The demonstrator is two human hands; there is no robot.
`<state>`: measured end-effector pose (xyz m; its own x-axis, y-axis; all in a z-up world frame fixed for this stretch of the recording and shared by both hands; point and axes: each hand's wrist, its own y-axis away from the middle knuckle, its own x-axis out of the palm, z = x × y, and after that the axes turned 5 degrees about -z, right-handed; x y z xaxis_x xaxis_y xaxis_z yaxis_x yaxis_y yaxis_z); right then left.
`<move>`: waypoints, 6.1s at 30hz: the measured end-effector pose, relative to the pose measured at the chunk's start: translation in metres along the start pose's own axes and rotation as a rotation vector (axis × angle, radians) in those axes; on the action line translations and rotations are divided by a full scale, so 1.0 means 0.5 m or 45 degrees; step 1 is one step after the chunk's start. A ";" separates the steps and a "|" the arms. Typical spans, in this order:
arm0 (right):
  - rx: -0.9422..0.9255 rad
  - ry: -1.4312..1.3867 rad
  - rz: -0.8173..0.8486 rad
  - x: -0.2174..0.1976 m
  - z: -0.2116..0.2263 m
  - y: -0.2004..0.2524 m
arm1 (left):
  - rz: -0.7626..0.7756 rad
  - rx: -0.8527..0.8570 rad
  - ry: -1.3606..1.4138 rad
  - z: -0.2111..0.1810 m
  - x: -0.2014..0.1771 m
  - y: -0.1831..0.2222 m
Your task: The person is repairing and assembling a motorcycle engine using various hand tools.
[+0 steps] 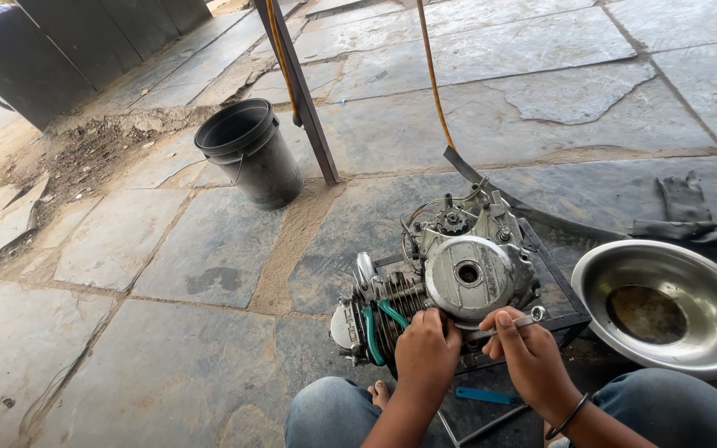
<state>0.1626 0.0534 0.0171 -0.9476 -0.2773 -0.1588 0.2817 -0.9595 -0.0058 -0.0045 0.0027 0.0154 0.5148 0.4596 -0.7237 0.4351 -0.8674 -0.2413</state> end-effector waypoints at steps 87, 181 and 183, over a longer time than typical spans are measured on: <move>0.404 -0.297 -0.161 -0.048 -0.093 -0.061 | -0.026 0.183 0.061 0.032 0.009 0.003; 0.278 0.057 0.090 -0.078 -0.057 0.018 | -0.223 0.360 0.087 0.037 0.017 0.032; 0.145 0.467 0.271 -0.066 -0.029 0.025 | -0.259 0.391 0.032 0.037 0.021 0.026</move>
<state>0.1996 0.0512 0.0077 -0.7481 -0.4531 -0.4849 0.4274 -0.8879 0.1704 -0.0073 -0.0074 -0.0073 0.4604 0.6300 -0.6254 0.2907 -0.7727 -0.5643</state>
